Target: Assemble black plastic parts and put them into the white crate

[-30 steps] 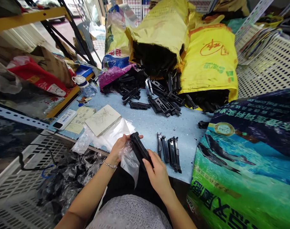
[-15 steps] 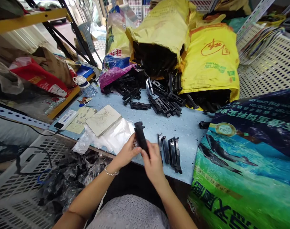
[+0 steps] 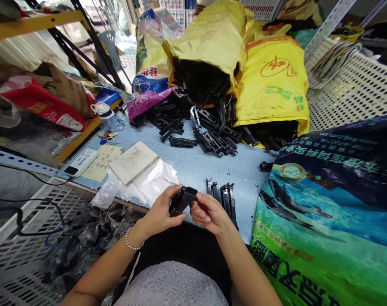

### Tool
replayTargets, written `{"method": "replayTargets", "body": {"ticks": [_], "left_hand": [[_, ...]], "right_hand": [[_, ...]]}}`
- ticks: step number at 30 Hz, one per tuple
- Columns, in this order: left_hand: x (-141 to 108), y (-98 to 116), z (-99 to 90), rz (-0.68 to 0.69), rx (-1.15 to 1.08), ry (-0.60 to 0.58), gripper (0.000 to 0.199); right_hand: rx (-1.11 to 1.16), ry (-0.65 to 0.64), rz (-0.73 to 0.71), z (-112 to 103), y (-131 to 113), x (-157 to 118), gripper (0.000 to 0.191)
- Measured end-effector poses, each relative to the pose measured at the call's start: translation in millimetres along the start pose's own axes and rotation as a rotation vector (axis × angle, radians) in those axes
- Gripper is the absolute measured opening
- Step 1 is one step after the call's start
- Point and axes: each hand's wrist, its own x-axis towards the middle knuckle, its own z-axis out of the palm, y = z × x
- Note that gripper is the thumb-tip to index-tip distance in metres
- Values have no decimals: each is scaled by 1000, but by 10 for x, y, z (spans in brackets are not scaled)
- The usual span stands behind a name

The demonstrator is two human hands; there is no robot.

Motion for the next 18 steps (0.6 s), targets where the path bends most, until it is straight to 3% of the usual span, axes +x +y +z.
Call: {"method": "replayTargets", "body": {"ticks": [3, 7, 9, 11, 14, 16, 18], "left_hand": [[-17, -11, -64, -25, -31, -60, 79], [-47, -5, -129, -53, -122, -113, 77], [-59, 0, -142, -26, -134, -98, 76], [-63, -2, -140, 13, -120, -77, 77], [-57, -13, -116, 99, -89, -80, 80], [-51, -15, -102, 172, -83, -71, 81], [-54, -6, -108, 240, -89, -63, 82]], "right_hand": [[-289, 86, -113, -7, -6, -48, 33], [-990, 265, -438, 51, -118, -152, 30], [-1062, 285, -479, 79, -132, -187, 31], [-796, 181, -317, 81, -76, -197, 36], [-127, -123, 47, 50, 92, -191, 50], [198, -248, 163, 45, 193, -203, 49], [313, -260, 185, 76, 244, -244, 43]]}}
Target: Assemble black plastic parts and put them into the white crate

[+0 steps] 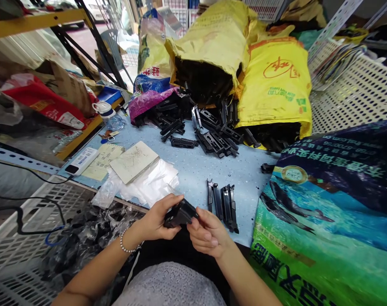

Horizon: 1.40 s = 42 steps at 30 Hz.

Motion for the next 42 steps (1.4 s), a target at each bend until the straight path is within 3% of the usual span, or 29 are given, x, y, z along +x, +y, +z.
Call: {"method": "replayTargets", "body": {"ticks": [3, 7, 9, 11, 15, 18, 20, 24, 26, 28, 32, 35, 38, 42], "left_hand": [[-21, 45, -51, 27, -4, -53, 83], [-53, 122, -139, -199, 57, -183, 76], [-55, 150, -153, -266, 105, -201, 73], [-51, 165, -140, -250, 123, -176, 73], [-47, 152, -74, -164, 106, -131, 79], [-58, 121, -54, -115, 91, -118, 81], [-69, 110, -72, -84, 91, -128, 80], [-82, 137, -135, -162, 159, -185, 78], [-80, 165, -150, -203, 190, -185, 77], [-74, 187, -145, -194, 183, -148, 79], [-67, 176, -101, -145, 110, -86, 82], [-80, 142, -92, -86, 77, -92, 78], [-104, 142, -131, -43, 71, -123, 79], [-103, 214, -212, -257, 110, -221, 75]], "right_hand": [[-232, 147, -73, 121, 2, -78, 40], [-1041, 574, -316, 261, -139, -175, 32], [-1275, 684, -424, 254, -194, -185, 30], [-1214, 617, -381, 196, -193, -169, 32], [-541, 269, -75, 51, -53, -106, 48], [-251, 162, -46, 31, 28, -83, 45], [-373, 225, -83, 72, 21, -97, 40], [-1175, 590, -317, 177, -92, -158, 32], [-1418, 678, -451, 182, -139, -164, 32], [-1317, 596, -415, 143, -151, -140, 36], [-522, 238, -50, 10, -60, -53, 56], [-179, 129, 19, -20, 28, -27, 47], [-289, 177, -39, 40, 40, -58, 44], [-1088, 521, -236, 124, -47, -102, 34]]}}
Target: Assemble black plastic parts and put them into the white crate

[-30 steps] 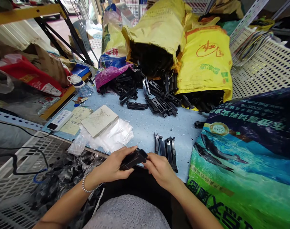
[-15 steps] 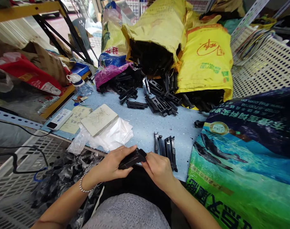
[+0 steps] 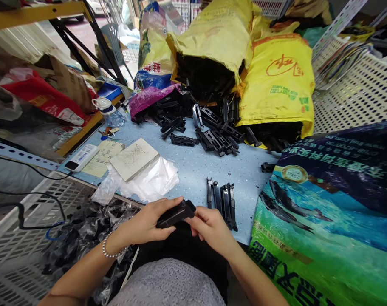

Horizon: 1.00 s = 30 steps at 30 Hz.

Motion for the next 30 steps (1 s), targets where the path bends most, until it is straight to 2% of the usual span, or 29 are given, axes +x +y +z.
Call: {"method": "replayTargets", "body": {"ticks": [2, 3, 4, 6, 9, 13, 15, 17, 21, 23, 25, 28, 30], "left_hand": [[5, 39, -29, -119, 5, -24, 73], [12, 56, -35, -151, -11, -22, 72], [21, 69, -35, -170, -45, -14, 71], [40, 85, -17, -189, -140, 17, 70], [66, 88, 50, -232, -231, 65, 68], [94, 45, 164, -236, -222, 104, 70], [102, 7, 196, -224, -219, 125, 69], [105, -25, 195, -233, -234, 139, 66], [111, -28, 147, -317, -265, 167, 63], [127, 0, 144, -344, -275, 160, 62], [148, 32, 166, -333, -256, 171, 61], [168, 58, 214, -306, -178, 230, 63], [162, 52, 221, -322, -163, 241, 64]], "right_hand": [[-398, 167, -169, -35, -34, 18, 27], [-525, 207, -234, -52, -49, 31, 24], [-599, 212, -268, -69, -65, 45, 23], [-619, 174, -248, -96, -103, 73, 22], [-403, 125, -123, -94, -122, 128, 25], [300, 3, 93, -12, 10, 252, 41], [507, -104, 149, 5, 77, 307, 46], [380, -114, 115, -23, 86, 332, 47], [-425, 214, -193, -169, -47, 334, 30], [-676, 277, -319, -213, -109, 357, 27], [-689, 281, -347, -197, -127, 405, 31], [-534, 337, -290, -84, -87, 484, 49], [-454, 259, -259, -27, -60, 512, 62]]}}
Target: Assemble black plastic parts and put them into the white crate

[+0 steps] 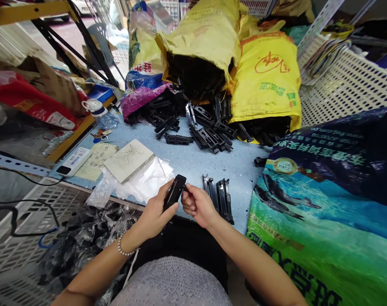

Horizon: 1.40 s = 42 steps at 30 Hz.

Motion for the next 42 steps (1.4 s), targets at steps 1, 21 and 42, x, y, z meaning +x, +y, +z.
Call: {"method": "replayTargets", "body": {"ticks": [1, 21, 42], "left_hand": [[-3, -10, -11, -21, -9, -5, 64], [39, -95, -50, -134, -193, 29, 62], [674, -441, 210, 5, -499, 188, 60]], "right_hand": [[16, -62, -16, 5, 3, 3, 63], [-449, -152, -250, -160, 25, 175, 35], [599, 39, 327, 250, 377, 26, 53]]}}
